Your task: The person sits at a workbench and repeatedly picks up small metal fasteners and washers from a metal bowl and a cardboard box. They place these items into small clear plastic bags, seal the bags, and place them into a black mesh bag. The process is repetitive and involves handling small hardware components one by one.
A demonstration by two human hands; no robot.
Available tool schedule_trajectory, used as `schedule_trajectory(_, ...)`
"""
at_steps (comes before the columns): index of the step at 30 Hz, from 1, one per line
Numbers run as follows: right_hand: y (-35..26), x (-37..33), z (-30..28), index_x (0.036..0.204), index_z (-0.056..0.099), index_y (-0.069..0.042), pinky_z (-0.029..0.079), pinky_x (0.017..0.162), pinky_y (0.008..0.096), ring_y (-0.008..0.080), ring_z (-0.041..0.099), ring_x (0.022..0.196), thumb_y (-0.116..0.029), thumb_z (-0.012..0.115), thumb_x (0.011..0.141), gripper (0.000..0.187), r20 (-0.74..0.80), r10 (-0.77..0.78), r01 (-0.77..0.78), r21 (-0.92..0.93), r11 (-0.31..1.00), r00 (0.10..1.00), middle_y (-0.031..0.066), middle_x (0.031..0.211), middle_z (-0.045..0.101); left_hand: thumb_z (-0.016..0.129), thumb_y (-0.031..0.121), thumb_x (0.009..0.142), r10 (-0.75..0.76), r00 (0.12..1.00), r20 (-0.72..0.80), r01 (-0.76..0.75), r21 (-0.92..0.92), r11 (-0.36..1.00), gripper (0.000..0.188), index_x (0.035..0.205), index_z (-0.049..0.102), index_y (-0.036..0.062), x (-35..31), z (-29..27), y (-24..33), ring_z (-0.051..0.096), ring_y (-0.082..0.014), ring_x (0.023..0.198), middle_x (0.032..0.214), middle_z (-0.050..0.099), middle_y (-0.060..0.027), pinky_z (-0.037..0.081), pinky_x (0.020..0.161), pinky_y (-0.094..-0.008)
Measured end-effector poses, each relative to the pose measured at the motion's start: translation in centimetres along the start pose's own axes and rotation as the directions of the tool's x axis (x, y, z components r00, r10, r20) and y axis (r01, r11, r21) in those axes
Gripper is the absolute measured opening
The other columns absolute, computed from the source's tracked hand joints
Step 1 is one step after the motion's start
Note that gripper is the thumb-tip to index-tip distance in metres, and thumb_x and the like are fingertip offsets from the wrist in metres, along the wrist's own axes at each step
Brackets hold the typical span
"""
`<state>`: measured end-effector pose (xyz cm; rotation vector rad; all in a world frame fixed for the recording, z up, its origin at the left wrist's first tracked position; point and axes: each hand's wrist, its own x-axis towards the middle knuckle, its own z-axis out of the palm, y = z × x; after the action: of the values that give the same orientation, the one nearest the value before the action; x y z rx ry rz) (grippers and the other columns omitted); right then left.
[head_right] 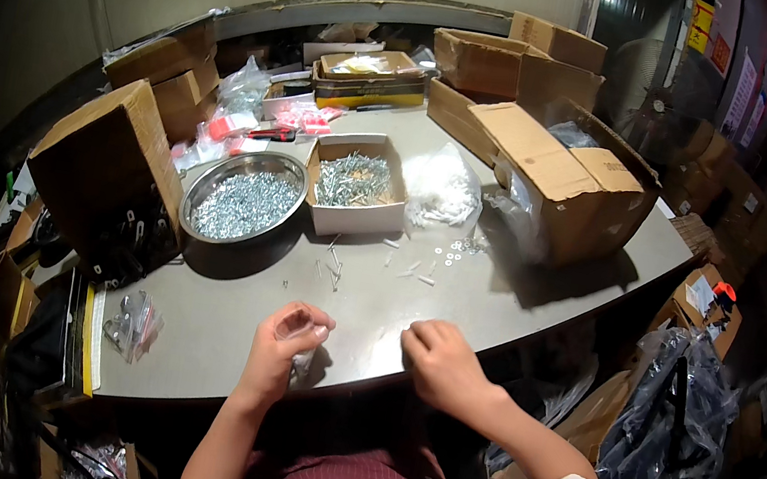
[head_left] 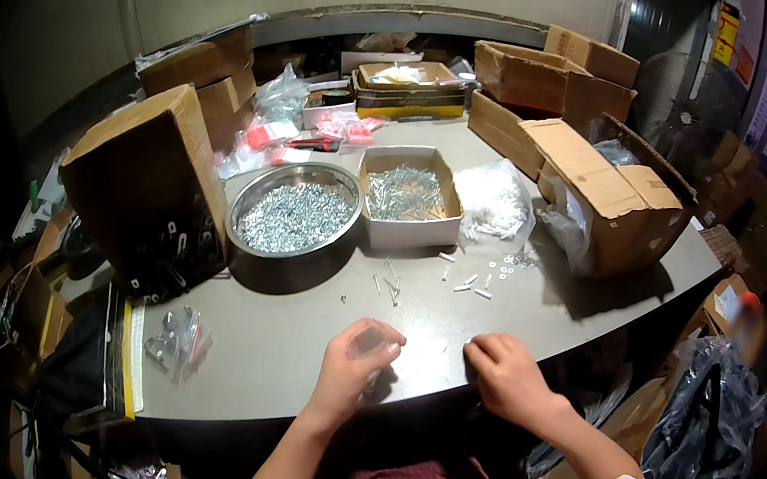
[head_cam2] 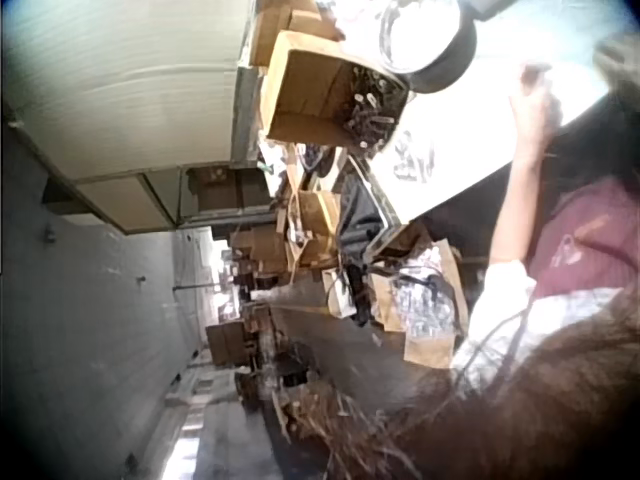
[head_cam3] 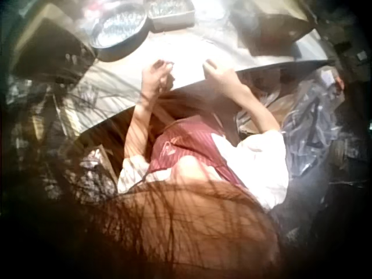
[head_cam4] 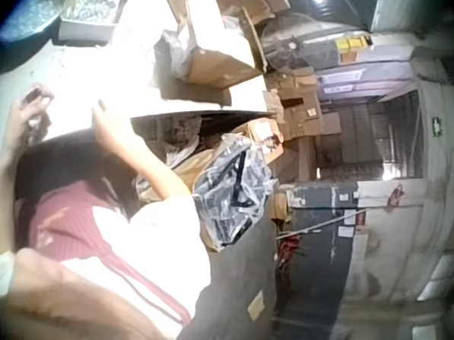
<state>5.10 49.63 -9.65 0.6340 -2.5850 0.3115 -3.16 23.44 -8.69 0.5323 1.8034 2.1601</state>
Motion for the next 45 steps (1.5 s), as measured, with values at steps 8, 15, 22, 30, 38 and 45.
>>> schedule_trajectory(8,-2.9,-0.7,1.4,0.104,0.065,0.000,0.055,0.086,0.0377,0.0271,0.064,0.096,-0.007,0.068,0.071,0.034,-0.111,-0.283,0.279,-0.049,0.959,0.953,0.0102,0.102,0.062,0.069,0.003,0.093,-0.185,0.982,0.024,0.167,-0.554,0.815,0.018,0.110,0.067,0.0016,0.4,-1.2,0.3,0.066,-0.0216,0.100,0.106,0.070,-0.0098,0.054,0.089,-0.0319)
schedule_trajectory(15,-2.1,-0.7,1.7,0.102,0.067,-0.003,0.056,0.080,0.0367,0.0266,0.065,0.088,0.002,0.067,0.071,0.032,-0.133,-0.221,0.239,0.140,0.961,0.966,0.0081,0.096,0.064,0.070,0.004,0.092,-0.208,0.976,0.069,0.217,-0.443,0.870,0.018,0.109,0.067,0.0015,-0.6,-1.0,1.2,0.064,-0.0186,0.098,0.104,0.069,-0.0066,0.051,0.086,-0.0299)
schedule_trajectory(22,-3.3,5.3,-2.4,0.104,0.072,-0.003,0.055,0.079,0.0403,0.0344,0.067,0.094,0.011,0.069,0.074,0.034,-0.167,-0.048,0.153,0.701,0.696,0.985,0.0132,0.103,0.070,0.072,0.003,0.093,-0.117,0.971,0.209,0.138,-0.085,0.987,0.015,0.107,0.068,0.0020,-2.2,0.0,1.0,0.061,-0.0122,0.101,0.105,0.068,-0.0045,0.049,0.093,-0.0283)
schedule_trajectory(30,-5.0,9.8,-3.5,0.111,0.074,-0.003,0.057,0.083,0.0384,0.0308,0.069,0.098,0.008,0.073,0.082,0.031,-0.073,-0.315,0.289,0.631,0.720,0.946,0.0128,0.108,0.072,0.060,-0.007,0.096,-0.133,0.958,0.254,0.165,-0.106,0.981,0.027,0.122,0.062,-0.0001,-3.1,0.5,1.0,0.063,-0.0135,0.107,0.115,0.064,-0.0035,0.053,0.094,-0.0288)
schedule_trajectory(38,-6.0,11.3,-4.5,0.120,0.071,-0.008,0.049,0.105,0.0486,0.0369,0.060,0.124,0.002,0.074,0.079,0.043,0.002,-0.484,0.379,0.618,0.688,0.875,0.0153,0.126,0.066,0.071,0.007,0.095,-0.167,0.949,0.266,0.179,-0.021,0.984,0.022,0.115,0.069,-0.0009,-5.2,-1.7,2.2,0.064,-0.0108,0.093,0.101,0.069,-0.0014,0.052,0.087,-0.0251)
schedule_trajectory(45,-9.4,10.9,-3.4,0.099,0.066,-0.001,0.057,0.079,0.0369,0.0292,0.071,0.093,0.004,0.078,0.086,0.019,0.071,-0.312,0.203,0.621,0.757,0.947,0.0129,0.106,0.069,0.067,0.004,0.101,0.143,0.972,-0.188,-0.122,0.123,0.985,0.021,0.120,0.073,-0.0044,-10.8,-2.9,3.4,0.068,-0.0114,0.102,0.110,0.076,-0.0070,0.055,0.090,-0.0263)
